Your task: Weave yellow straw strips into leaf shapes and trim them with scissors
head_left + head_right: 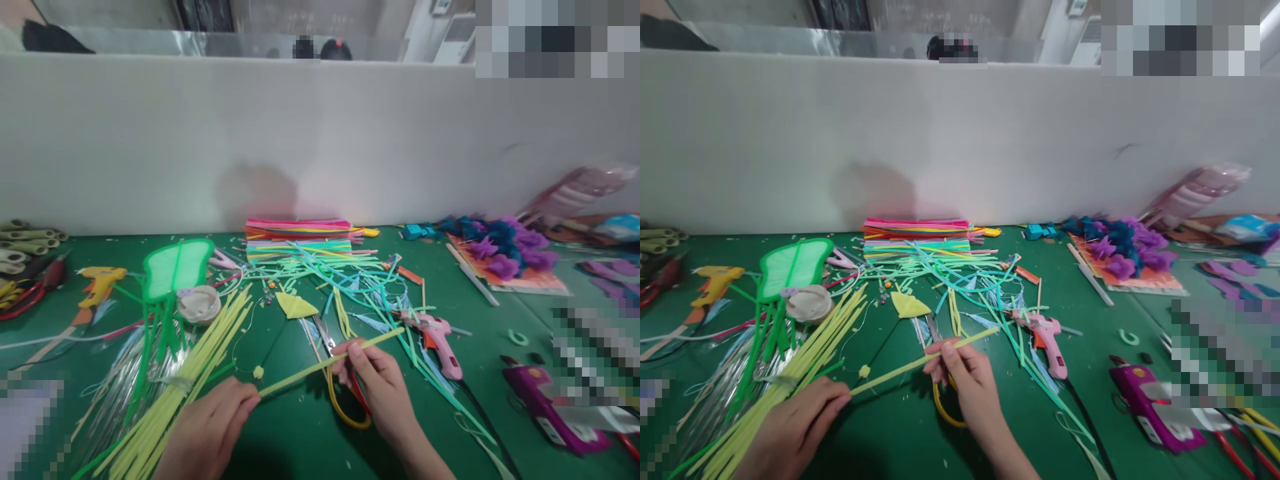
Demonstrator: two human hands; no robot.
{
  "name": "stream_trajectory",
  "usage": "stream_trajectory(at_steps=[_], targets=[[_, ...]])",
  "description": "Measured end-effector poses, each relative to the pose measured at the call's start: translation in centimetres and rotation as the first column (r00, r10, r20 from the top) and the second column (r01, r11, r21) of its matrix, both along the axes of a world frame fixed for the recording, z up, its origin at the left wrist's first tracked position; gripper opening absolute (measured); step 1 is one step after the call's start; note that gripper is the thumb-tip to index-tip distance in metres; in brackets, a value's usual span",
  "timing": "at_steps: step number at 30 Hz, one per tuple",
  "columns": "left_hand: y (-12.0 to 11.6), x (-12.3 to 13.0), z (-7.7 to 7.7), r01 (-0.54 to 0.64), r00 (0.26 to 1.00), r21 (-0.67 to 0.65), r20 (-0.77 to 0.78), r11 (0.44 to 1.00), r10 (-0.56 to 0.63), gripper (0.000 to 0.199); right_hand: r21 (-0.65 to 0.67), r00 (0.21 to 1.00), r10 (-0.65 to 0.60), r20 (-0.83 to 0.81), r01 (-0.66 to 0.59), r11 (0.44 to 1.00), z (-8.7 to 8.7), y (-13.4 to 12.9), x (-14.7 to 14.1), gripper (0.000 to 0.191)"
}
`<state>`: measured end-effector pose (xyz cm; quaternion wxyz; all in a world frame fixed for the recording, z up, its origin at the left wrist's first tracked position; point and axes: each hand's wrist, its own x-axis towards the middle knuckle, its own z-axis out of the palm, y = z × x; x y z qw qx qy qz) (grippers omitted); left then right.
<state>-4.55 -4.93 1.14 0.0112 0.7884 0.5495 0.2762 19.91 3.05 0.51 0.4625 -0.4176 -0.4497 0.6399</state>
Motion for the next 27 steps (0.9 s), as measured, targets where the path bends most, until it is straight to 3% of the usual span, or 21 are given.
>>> stream_trajectory(at_steps=[6,12,15,21,23,27], targets=[[-2.6,-2.1,-1.8,-0.048,0.997,0.010,-0.057,0.999,0.049,0.021,-0.055,0.979,-0.197,-0.057,0.194,0.979,-0.8,-0.3,2.5,0.032],[-5.0,-3.0,-0.7,-0.181,0.983,0.022,0.004,0.983,0.181,0.028,-0.035,0.912,-0.396,-0.106,0.394,0.918,-0.4,-1.6,4.4,0.032],[-6.3,-2.4,-0.6,-0.271,0.962,-0.028,0.016,0.962,0.272,0.033,0.009,0.897,-0.432,-0.096,0.435,0.900,-0.7,-3.1,4.9,0.032],[-8.6,-0.2,-3.1,-0.416,0.908,-0.129,-0.010,0.900,0.418,0.046,-0.016,0.876,-0.466,-0.127,0.468,0.884,-2.1,-6.7,4.4,0.031],[-9.1,0.1,-4.1,-0.450,0.891,-0.142,-0.007,0.882,0.454,0.042,-0.022,0.871,-0.474,-0.128,0.476,0.879,-2.5,-7.6,4.2,0.028],[-8.6,0.1,-5.4,-0.387,0.921,-0.109,0.004,0.916,0.390,0.029,-0.007,0.860,-0.496,-0.118,0.499,0.867,-3.0,-8.8,4.1,0.029]])
